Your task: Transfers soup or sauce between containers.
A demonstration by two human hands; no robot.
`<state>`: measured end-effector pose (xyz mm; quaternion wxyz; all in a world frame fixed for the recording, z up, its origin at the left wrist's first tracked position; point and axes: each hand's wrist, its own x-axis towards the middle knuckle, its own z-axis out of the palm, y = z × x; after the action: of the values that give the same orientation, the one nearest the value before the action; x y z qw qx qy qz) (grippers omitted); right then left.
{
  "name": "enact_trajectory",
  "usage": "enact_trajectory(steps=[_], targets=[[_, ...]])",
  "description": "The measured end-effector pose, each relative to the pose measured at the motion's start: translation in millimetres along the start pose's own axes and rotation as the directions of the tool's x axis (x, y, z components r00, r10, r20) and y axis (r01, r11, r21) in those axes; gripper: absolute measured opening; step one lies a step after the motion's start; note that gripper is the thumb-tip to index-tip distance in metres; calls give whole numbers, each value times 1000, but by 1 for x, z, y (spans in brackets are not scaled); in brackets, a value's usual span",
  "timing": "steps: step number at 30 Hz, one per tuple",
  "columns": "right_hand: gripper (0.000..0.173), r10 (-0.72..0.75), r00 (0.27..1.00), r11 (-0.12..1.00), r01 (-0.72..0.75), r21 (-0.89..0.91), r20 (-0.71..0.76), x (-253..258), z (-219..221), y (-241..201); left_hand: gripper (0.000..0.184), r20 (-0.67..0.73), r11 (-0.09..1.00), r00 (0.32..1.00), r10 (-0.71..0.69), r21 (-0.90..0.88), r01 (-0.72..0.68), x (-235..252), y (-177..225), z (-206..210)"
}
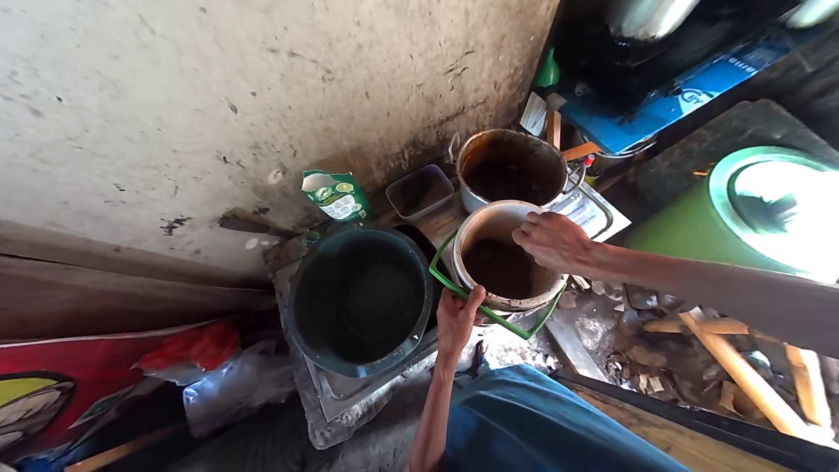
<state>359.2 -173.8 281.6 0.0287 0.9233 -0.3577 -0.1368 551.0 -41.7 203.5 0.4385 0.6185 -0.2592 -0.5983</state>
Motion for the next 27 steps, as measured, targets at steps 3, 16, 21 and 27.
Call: enact_trajectory(steps=[3, 16, 21, 27], targets=[[12, -39, 998, 995, 43, -87, 47, -5, 5, -3, 50, -2, 1000, 1000, 0, 4, 0, 0, 1, 0], [23, 122, 859, 952, -243, 186, 497, -11, -17, -18, 50, 4, 1000, 1000, 9, 16, -9, 1, -1, -2], [33, 238, 848, 820, -437, 371, 473, -5, -5, -13, 52, 14, 1000, 1000, 18, 17, -19, 1, -1, -2], [28, 353, 855, 679, -513, 526, 379, -35, -13, 9, 50, 20, 1000, 1000, 24, 4, -24, 1, 0, -2]])
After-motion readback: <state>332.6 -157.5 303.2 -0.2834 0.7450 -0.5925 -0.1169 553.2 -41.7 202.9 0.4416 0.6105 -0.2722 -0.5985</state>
